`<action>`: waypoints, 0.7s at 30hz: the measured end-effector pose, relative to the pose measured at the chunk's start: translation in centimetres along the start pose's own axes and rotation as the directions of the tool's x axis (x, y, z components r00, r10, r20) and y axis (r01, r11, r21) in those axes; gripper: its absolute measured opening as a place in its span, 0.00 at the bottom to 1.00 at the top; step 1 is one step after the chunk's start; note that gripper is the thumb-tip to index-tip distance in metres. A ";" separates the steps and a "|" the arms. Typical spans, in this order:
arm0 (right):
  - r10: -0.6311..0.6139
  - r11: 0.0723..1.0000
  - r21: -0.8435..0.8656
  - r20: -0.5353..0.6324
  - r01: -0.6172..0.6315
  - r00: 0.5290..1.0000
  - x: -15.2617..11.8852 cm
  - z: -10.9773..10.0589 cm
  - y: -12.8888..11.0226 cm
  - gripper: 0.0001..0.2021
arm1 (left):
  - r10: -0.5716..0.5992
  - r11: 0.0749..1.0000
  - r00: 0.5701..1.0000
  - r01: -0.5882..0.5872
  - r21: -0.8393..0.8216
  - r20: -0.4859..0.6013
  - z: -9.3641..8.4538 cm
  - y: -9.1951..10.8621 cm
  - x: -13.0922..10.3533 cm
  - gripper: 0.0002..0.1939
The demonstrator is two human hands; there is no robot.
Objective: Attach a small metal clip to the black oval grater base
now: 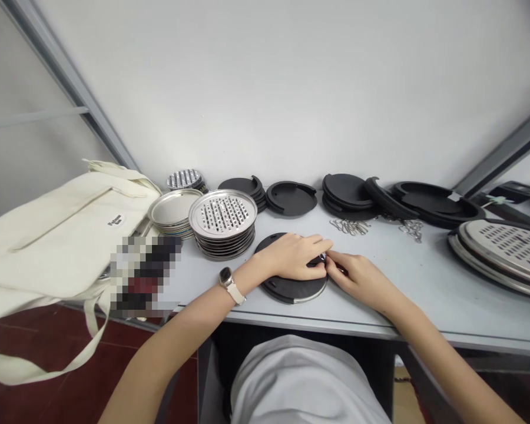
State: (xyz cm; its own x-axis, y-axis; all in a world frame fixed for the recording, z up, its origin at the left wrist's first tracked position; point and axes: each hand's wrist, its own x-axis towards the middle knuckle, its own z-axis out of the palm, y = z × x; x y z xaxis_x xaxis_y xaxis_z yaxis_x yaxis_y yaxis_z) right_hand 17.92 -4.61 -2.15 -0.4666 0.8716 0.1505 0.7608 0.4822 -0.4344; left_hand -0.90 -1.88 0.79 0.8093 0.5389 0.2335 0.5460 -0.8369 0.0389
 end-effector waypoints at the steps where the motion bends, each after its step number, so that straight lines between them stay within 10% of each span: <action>1: -0.001 1.000 -0.002 0.000 0.001 1.000 0.0 0.0 0.0 0.13 | 0.001 1.000 1.000 -0.001 -0.002 0.001 0.0 0.0 0.0 0.10; 21: 0.004 1.000 -0.001 0.002 -0.004 1.000 0.0 0.0 0.0 0.13 | -0.023 0.999 0.999 0.024 -0.024 0.027 -0.1 0.1 0.1 0.10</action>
State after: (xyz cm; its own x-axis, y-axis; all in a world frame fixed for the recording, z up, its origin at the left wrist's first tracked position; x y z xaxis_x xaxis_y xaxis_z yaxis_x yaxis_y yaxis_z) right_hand 17.93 -4.59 -2.21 -0.4643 0.8733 0.1472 0.7630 0.4789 -0.4341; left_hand -0.82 -1.96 0.94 0.8019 0.5605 0.2067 0.5599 -0.8258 0.0673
